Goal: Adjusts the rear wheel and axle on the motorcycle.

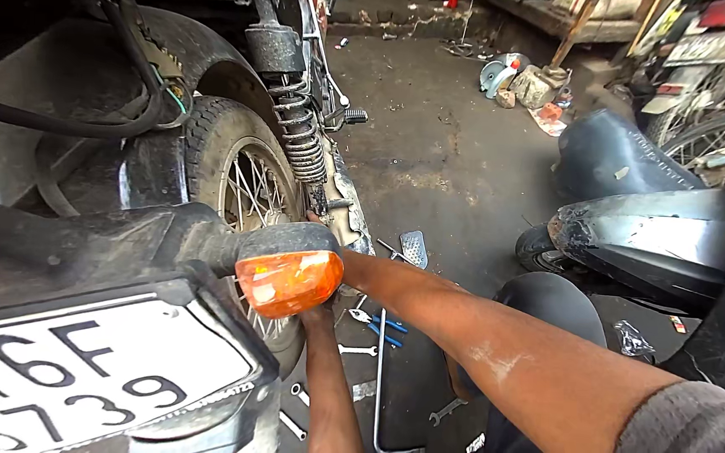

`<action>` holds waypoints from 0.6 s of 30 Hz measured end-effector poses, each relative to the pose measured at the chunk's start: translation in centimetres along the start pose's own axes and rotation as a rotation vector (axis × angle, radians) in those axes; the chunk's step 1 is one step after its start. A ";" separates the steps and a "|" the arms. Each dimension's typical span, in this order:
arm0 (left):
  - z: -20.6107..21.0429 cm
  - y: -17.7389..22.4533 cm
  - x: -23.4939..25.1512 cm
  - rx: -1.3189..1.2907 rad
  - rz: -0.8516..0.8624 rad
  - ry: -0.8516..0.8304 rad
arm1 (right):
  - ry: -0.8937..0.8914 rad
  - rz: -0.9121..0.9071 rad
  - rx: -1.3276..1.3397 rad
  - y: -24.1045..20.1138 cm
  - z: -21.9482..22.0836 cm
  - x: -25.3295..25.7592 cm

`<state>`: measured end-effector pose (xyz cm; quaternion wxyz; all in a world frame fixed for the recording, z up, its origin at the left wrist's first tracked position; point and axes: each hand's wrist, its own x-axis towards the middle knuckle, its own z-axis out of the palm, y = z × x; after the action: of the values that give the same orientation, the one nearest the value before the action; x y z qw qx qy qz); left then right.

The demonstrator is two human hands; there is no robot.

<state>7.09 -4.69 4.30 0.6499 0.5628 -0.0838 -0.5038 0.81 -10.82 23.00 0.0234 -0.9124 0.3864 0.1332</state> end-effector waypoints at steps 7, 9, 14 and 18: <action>-0.2 -0.5 0.9 0.005 0.001 -0.001 | -0.086 0.043 0.163 -1.4 -6.3 -9.2; -0.1 -0.1 0.0 -0.014 0.026 0.019 | -0.109 0.022 0.215 -1.3 -7.1 -10.3; 0.2 0.1 0.2 -0.004 -0.107 -0.013 | -0.089 0.038 0.153 -1.6 -6.1 -8.9; 0.1 0.2 0.1 -0.048 0.003 -0.005 | 0.105 0.023 0.030 -0.5 -0.3 -2.5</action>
<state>7.17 -4.86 4.43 0.6639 0.5454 -0.0742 -0.5062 -0.43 -8.72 23.88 0.0151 -0.9131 0.3996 0.0798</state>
